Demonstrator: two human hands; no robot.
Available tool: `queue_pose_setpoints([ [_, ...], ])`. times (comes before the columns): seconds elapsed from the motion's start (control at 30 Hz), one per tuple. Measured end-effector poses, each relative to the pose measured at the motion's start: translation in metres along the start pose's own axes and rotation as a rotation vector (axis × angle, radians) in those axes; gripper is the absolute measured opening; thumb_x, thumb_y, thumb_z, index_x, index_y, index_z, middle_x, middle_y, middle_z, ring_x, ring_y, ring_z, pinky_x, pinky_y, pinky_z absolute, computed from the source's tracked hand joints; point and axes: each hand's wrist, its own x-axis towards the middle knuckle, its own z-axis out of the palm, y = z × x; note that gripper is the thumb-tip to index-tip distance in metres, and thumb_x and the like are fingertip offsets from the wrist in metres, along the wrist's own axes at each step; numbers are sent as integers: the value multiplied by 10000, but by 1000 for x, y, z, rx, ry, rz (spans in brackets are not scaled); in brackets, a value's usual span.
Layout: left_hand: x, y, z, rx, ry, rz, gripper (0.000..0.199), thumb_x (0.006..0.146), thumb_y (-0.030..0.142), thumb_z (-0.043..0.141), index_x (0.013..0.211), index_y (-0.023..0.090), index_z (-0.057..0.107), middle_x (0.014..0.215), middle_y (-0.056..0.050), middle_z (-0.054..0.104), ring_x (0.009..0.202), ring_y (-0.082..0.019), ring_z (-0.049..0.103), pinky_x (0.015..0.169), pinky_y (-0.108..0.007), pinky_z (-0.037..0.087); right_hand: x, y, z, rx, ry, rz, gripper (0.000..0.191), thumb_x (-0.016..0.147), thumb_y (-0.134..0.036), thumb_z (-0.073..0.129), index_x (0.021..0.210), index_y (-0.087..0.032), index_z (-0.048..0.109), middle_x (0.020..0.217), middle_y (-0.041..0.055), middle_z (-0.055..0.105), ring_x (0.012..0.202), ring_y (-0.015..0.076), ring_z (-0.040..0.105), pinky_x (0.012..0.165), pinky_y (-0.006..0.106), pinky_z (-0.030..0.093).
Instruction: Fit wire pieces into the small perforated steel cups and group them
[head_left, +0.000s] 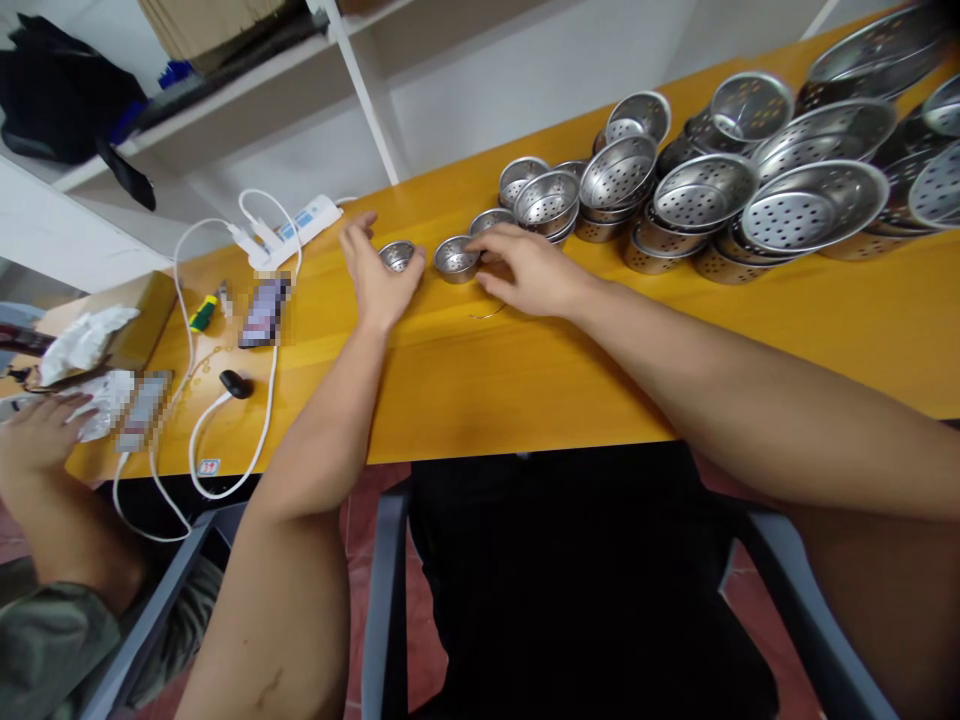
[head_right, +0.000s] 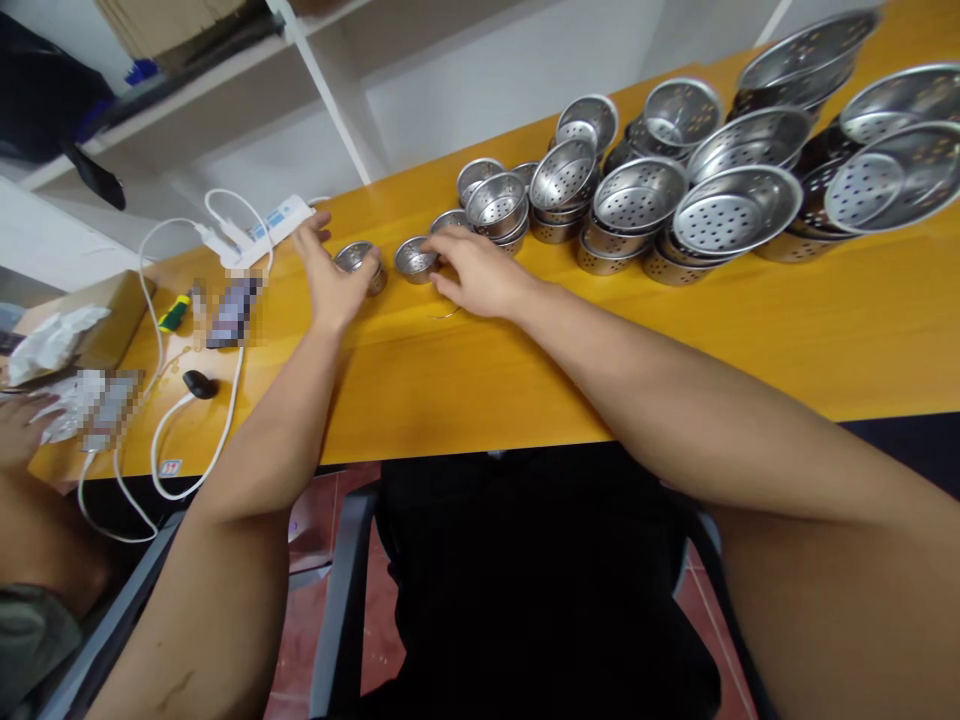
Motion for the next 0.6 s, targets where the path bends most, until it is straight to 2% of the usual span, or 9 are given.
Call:
queue_pose_setpoints([
  [0.07, 1, -10, 4, -18, -15, -96, 981, 724, 533, 1170, 1449, 276, 560, 1646, -160, 660, 1689, -409, 577, 1463, -642, 474, -3, -1, -11, -56, -47, -7, 422, 1151, -241, 618, 1521, -210, 820, 1581, 217, 809, 1458, 390, 778, 1276, 553, 598],
  [0.13, 2, -17, 7, -48, -27, -191, 1045, 623, 370, 1210, 1425, 282, 547, 1552, -152, 718, 1595, -405, 681, 1414, -622, 546, -5, -2, -22, -106, -190, -1, 339, 1124, -262, 681, 1409, -212, 857, 1435, 184, 863, 1271, 366, 830, 1134, 493, 631],
  [0.2, 3, -21, 9, -70, 1, -268, 1028, 584, 255, 1203, 1379, 281, 552, 1473, -146, 766, 1490, -384, 759, 1357, -594, 602, -5, -3, -30, -162, -363, 8, 290, 1065, -264, 779, 1335, -217, 875, 1313, 140, 897, 1131, 337, 839, 1009, 436, 617],
  [0.3, 5, -19, 9, -131, 25, -344, 853, 612, 294, 1188, 1232, 282, 602, 1346, -134, 841, 1302, -345, 838, 1249, -556, 670, -6, -7, -36, -248, -517, 58, 169, 1032, -173, 804, 1172, -229, 880, 1148, 75, 912, 984, 280, 820, 898, 381, 562],
  [0.4, 5, -14, 8, -255, -48, -395, 689, 652, 374, 1153, 1134, 290, 668, 1201, -84, 907, 1161, -307, 864, 1152, -532, 709, -8, -14, -37, -292, -579, 121, 180, 1022, -81, 764, 1010, -240, 847, 990, 36, 881, 844, 238, 760, 802, 381, 520],
  [0.47, 4, -10, 9, -285, -67, -409, 642, 652, 357, 1130, 1114, 288, 690, 1170, -71, 919, 1131, -296, 869, 1121, -517, 716, -10, -19, -38, -335, -630, 172, 189, 1000, -90, 780, 938, -259, 836, 917, 19, 849, 781, 240, 726, 728, 400, 488],
  [0.6, 3, -9, 12, -180, 14, -341, 632, 670, 226, 1055, 1155, 282, 652, 1186, -63, 890, 1128, -273, 863, 1116, -465, 710, -13, -33, -38, -435, -701, 238, 130, 965, -166, 846, 879, -263, 835, 886, 34, 829, 778, 279, 754, 672, 415, 458],
])
